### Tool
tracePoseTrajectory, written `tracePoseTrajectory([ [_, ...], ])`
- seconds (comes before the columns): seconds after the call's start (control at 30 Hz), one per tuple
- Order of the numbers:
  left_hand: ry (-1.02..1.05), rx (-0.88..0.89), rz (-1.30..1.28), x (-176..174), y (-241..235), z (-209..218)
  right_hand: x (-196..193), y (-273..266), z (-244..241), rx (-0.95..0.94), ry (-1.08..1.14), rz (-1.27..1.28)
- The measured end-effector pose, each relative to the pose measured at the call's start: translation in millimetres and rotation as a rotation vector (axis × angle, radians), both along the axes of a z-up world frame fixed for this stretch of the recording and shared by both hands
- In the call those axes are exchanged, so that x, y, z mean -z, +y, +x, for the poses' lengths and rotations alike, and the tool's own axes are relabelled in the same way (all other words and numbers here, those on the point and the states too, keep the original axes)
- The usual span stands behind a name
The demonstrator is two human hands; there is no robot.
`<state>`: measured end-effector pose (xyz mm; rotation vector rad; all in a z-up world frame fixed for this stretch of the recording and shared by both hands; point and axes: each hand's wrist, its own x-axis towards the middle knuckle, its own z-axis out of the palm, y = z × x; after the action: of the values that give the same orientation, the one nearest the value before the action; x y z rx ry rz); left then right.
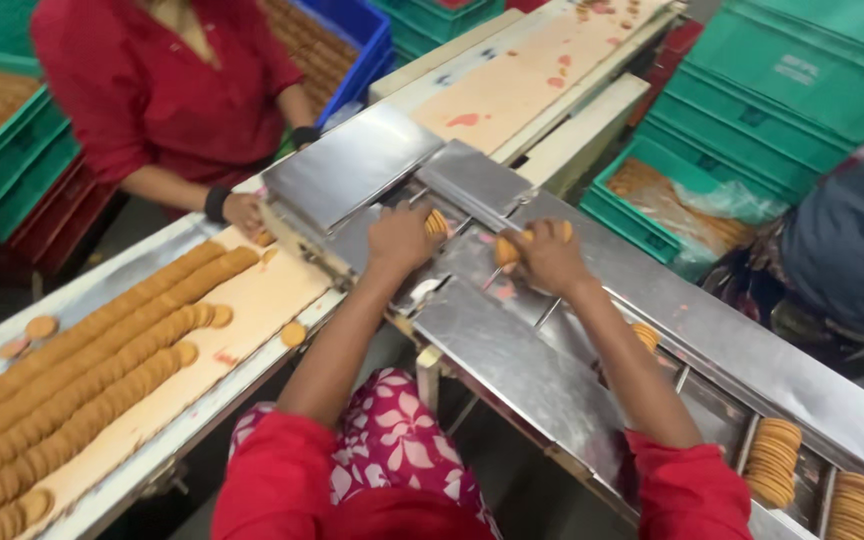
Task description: The person stacks round cookies into vertical columns on a moving conveyor belt. They pick up cookies from the belt and place them on top of existing stacks, then move the stacks to a collection area.
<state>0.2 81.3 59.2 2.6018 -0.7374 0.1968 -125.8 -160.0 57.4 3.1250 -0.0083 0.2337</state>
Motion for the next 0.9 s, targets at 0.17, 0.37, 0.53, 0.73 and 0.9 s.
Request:
tracePoseTrajectory([
  [0.17,0.137,-0.054,0.187,26,-86,25,10,15,-6,-0.04,0.149,-0.089],
  [0.37,0.214,0.042,-0.021,50,-79,2,2,-3,-12,-0.306,0.148,0.238],
  [0.53,-0.072,0.298,-0.275,48,-2,-45,-20,-19,-26,-0.184,0.136,0.174],
  [0.73,-0.168,0.389,-0.24,111,111,-124,-57,3,-27,-0.175,-0.149,0.108],
  [0.9,0.469,0.28,-1.216,158,143,-123,-31,127,54,-0.538,-0.344,0.189],
])
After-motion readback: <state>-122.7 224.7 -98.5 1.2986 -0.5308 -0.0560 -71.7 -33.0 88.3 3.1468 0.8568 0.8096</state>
